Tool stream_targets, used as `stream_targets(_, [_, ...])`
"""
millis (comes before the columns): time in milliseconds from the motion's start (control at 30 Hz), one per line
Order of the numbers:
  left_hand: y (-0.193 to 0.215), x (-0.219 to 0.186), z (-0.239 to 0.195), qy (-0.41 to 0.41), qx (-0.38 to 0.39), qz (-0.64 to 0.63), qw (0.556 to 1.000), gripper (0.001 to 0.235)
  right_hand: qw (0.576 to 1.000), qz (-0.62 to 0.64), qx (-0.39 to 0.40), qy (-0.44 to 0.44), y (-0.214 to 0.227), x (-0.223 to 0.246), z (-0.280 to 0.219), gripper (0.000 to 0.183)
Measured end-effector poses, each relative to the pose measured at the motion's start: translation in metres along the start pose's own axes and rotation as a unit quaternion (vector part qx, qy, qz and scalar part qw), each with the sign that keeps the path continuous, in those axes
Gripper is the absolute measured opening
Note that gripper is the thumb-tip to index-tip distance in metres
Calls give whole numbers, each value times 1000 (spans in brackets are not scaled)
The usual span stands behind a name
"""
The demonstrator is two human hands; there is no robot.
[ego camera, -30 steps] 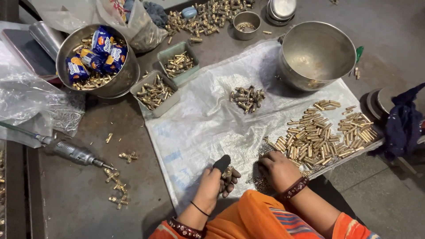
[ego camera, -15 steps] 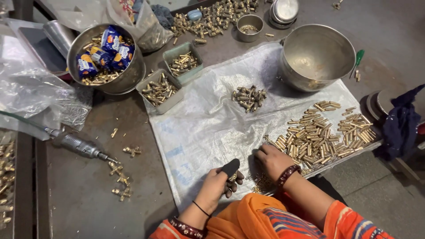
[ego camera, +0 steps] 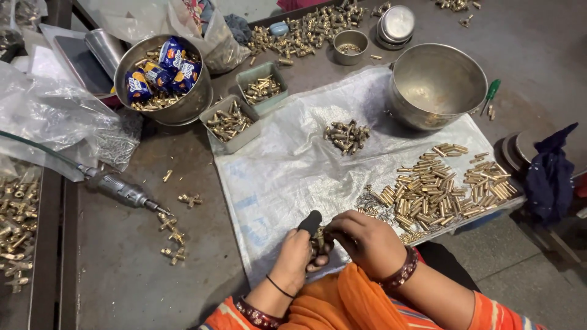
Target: Assembling small brass metal components by hand at a workstation.
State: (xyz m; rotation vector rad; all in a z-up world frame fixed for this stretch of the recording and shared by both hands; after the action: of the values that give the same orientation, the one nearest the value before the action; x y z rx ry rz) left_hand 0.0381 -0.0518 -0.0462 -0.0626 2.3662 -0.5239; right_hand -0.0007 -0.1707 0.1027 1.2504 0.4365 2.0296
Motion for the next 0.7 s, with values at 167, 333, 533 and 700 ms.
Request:
stream_targets(167, [-5, -4, -12, -1, -27, 33, 999, 39, 997, -52, 23, 45, 2, 13, -2, 17])
stream_targets(333, [-6, 0, -10, 3, -26, 58, 998, 37, 998, -52, 33, 33, 0, 8, -5, 16])
stream_targets(533, [-10, 3, -17, 13, 18, 14, 1000, 40, 999, 0, 12, 34, 2, 8, -7, 19])
stream_targets(700, [-12, -8, -26, 7, 17, -29, 999, 38, 999, 38, -11, 21, 4, 8, -10, 20])
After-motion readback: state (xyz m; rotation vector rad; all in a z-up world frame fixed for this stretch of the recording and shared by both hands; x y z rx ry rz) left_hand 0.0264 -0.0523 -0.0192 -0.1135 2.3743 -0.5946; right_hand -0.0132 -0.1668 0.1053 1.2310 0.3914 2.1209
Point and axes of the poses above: each hand's wrist, its own z-axis towards the middle knuckle, its own y-axis out of the back of the hand, x = y × z, the point moved 8 cm from there along z, towards the middle knuckle, and after that the axes turned 13 degrees about -x, right-handed, at the moved point
